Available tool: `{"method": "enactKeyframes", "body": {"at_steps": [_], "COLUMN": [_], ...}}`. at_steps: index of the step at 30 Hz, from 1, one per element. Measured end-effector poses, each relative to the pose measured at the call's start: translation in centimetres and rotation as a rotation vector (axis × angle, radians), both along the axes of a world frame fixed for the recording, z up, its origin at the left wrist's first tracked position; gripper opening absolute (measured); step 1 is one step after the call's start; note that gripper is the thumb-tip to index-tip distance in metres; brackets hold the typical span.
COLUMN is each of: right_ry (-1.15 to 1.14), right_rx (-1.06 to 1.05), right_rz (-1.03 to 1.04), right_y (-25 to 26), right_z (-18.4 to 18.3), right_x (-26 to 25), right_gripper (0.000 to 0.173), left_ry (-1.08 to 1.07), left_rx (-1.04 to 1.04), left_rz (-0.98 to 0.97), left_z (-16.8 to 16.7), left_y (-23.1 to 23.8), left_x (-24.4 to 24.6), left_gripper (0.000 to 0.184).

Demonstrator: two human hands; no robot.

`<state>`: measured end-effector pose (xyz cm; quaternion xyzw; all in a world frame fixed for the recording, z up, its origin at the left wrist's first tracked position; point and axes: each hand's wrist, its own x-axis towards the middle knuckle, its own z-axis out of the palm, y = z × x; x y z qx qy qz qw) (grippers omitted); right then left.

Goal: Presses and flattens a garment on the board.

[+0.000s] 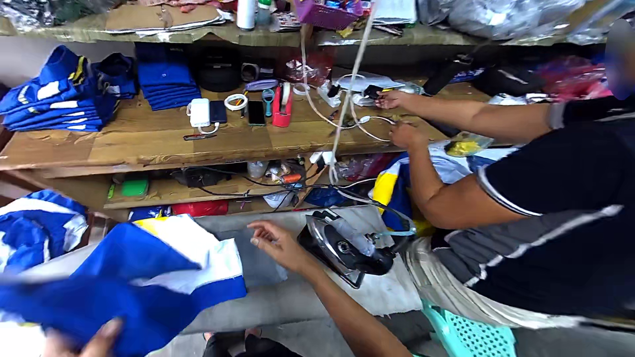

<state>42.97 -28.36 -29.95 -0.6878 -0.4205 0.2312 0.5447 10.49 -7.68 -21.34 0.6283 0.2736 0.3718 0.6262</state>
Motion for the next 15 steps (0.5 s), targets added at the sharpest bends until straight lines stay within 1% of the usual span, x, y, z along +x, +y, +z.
{"method": "enactKeyframes", "body": {"at_steps": [1, 2, 3, 4, 5, 6, 8, 10, 11, 12, 14, 15], "right_ry": [0.121, 0.261, 0.4, 0.51, 0.582, 0.618, 0.621, 0.566, 0.499, 0.392, 0.058, -0.111], "right_rx": [-0.007, -0.033, -0.073, -0.117, -0.171, -0.239, -0.362, -0.428, -0.446, -0.461, -0.465, -0.436], "right_rz": [0.021, 0.032, 0.031, 0.017, -0.005, -0.03, -0.061, -0.076, -0.078, -0.061, 0.045, 0.13], "right_y": [1.1, 2.0, 2.9, 3.6, 4.4, 5.1, 6.3, 7.7, 8.5, 9.4, 11.2, 11.9], "right_z": [0.3, 0.1, -0.3, -1.2, -2.2, -3.2, -4.4, -4.9, -5.0, -5.1, -5.4, -5.6], "right_x": [-0.2, -0.4, -0.6, -0.7, -0.8, -0.8, -1.0, -1.1, -1.0, -0.7, 0.1, 0.6], "right_gripper": [0.039, 0.041, 0.045, 0.048, 0.05, 0.05, 0.048, 0.045, 0.043, 0.041, 0.039, 0.046], "left_ry": [0.107, 0.196, 0.273, 0.321, 0.349, 0.37, 0.428, 0.481, 0.495, 0.502, 0.503, 0.486], "left_rx": [0.034, 0.057, 0.06, 0.009, -0.075, -0.157, -0.224, -0.234, -0.239, -0.244, -0.266, -0.275], "left_rz": [-0.087, -0.172, -0.258, -0.347, -0.411, -0.447, -0.5, -0.552, -0.573, -0.59, -0.608, -0.605], "left_z": [0.0, -0.7, -1.7, -3.0, -4.5, -5.8, -7.8, -9.0, -9.2, -9.3, -9.4, -9.3], "left_y": [-0.6, -1.2, -1.8, -2.2, -2.5, -2.8, -3.2, -3.3, -3.2, -3.1, -2.7, -2.5], "left_x": [1.1, 2.0, 2.7, 3.2, 3.5, 3.5, 2.8, 1.7, 1.2, 0.7, 0.0, -0.4], "left_gripper": [0.09, 0.098, 0.101, 0.1, 0.094, 0.086, 0.074, 0.064, 0.061, 0.06, 0.058, 0.059]}}
